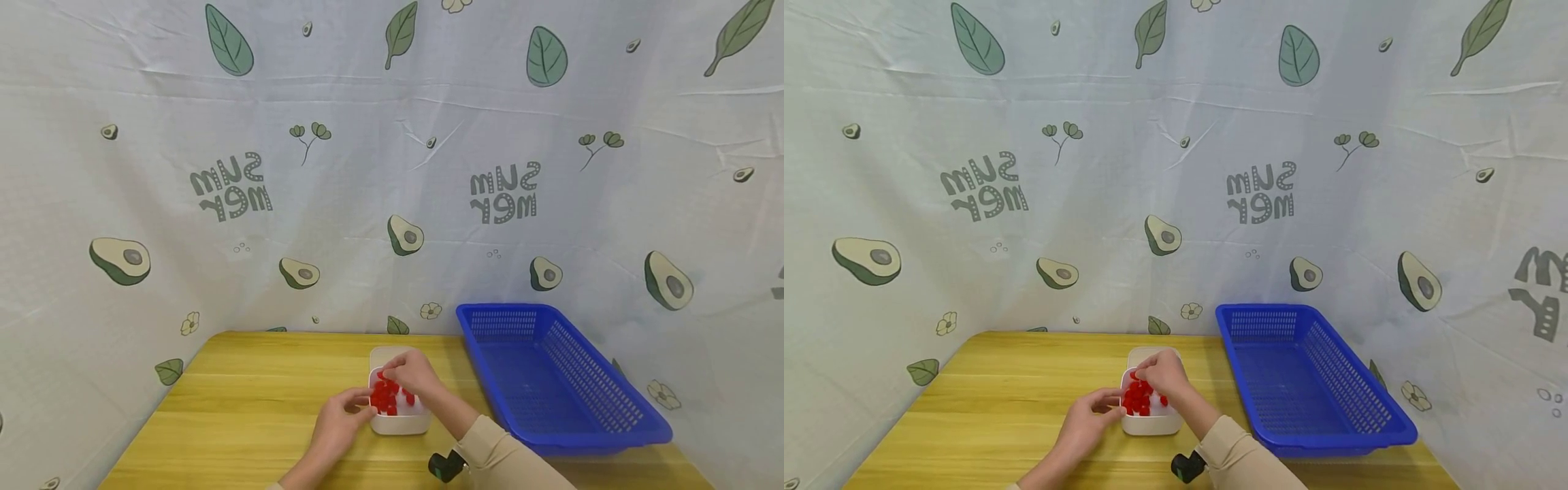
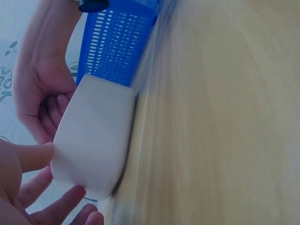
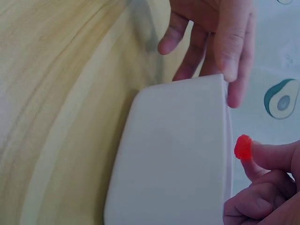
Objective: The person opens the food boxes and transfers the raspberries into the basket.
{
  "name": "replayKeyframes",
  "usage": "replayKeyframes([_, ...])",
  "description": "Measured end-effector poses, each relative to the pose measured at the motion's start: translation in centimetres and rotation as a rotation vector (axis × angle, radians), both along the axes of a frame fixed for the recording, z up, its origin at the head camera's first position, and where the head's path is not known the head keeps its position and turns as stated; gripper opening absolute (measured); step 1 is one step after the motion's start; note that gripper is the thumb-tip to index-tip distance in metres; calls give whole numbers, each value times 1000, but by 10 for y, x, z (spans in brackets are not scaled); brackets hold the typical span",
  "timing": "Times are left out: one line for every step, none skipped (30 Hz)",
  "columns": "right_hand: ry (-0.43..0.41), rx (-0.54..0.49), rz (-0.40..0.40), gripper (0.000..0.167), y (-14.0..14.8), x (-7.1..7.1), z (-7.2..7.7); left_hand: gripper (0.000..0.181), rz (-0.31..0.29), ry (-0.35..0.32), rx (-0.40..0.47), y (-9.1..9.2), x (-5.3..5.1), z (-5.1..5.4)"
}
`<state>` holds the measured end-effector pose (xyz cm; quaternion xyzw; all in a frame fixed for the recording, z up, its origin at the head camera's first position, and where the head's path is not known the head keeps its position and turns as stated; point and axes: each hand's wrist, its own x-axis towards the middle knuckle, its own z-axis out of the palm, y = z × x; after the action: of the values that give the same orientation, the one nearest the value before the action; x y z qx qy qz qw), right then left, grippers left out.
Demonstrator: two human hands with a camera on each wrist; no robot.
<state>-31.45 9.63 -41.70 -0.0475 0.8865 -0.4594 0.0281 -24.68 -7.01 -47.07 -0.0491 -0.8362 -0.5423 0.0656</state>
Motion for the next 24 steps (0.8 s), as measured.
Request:
replayKeyframes([1, 2, -1, 13, 1, 0, 2, 32, -1, -1, 1, 0, 0, 0])
replayKeyframes([3, 2, -3, 13, 2, -1, 5, 32, 0, -1, 1, 0, 0, 1])
replayKeyframes([4, 1, -6, 13, 4, -1, 7, 32, 0, -3, 0, 0, 0, 1])
replayKeyframes([1, -1, -13, 13, 5, -2, 9, 33, 0, -4, 1, 0, 0, 1])
replayKeyframes([2, 5, -17, 13, 7, -4, 11, 32, 0, -5, 1, 0, 0, 2])
replayKeyframes([2, 2, -23, 13, 8, -5, 14, 32, 1, -8, 2, 0, 0, 2])
replayKeyframes([4, 4, -29, 13, 10, -6, 17, 33, 3, -10, 1, 0, 0, 2])
replayKeyframes([2, -2, -36, 12, 12, -8, 20, 33, 3, -12, 2, 0, 0, 3])
replayKeyframes([1, -8, -42, 12, 14, -9, 24, 33, 5, -15, 3, 0, 0, 3])
replayKeyframes([2, -7, -48, 12, 16, -10, 27, 33, 6, -17, 3, 0, 0, 3])
replayKeyframes([2, -9, -51, 12, 18, -11, 31, 33, 7, -19, 2, 0, 0, 3])
replayKeyframes([4, -10, -54, 11, 21, -11, 35, 33, 10, -22, 1, 0, 0, 3])
replayKeyframes([4, -7, -57, 11, 23, -12, 39, 33, 12, -26, 0, 1, 0, 3])
replayKeyframes([1, -4, -60, 12, 26, -12, 43, 33, 14, -30, -1, 1, 0, 3])
replayKeyframes([1, 5, -61, 13, 29, -12, 46, 33, 15, -28, -2, 1, 1, 2])
replayKeyframes([0, 13, -64, 13, 31, -13, 49, 33, 17, -30, -1, 1, 1, 2])
replayKeyframes([-4, 15, -66, 15, 34, -13, 51, 33, 18, -32, 0, 1, 1, 2])
replayKeyframes([-7, 17, -70, 15, 36, -14, 53, 33, 19, -28, -1, 1, 1, 2])
replayKeyframes([-13, 14, -74, 16, 38, -15, 55, 33, 19, -25, 1, 1, 2, 2])
replayKeyframes([-18, 12, -77, 16, 41, -16, 57, 33, 17, -20, 1, 1, 2, 2])
replayKeyframes([-16, 15, -80, 16, 44, -18, 58, 33, 16, -14, 0, 1, 2, 2])
replayKeyframes([-11, 22, -82, 16, 47, -20, 58, 33, 17, -12, 0, 1, 3, 2])
replayKeyframes([-8, 26, -84, 16, 50, -21, 60, 33, 16, -7, -1, 1, 3, 2])
replayKeyframes([-3, 29, -82, 15, 53, -22, 62, 33, 15, -3, 0, 1, 3, 2])
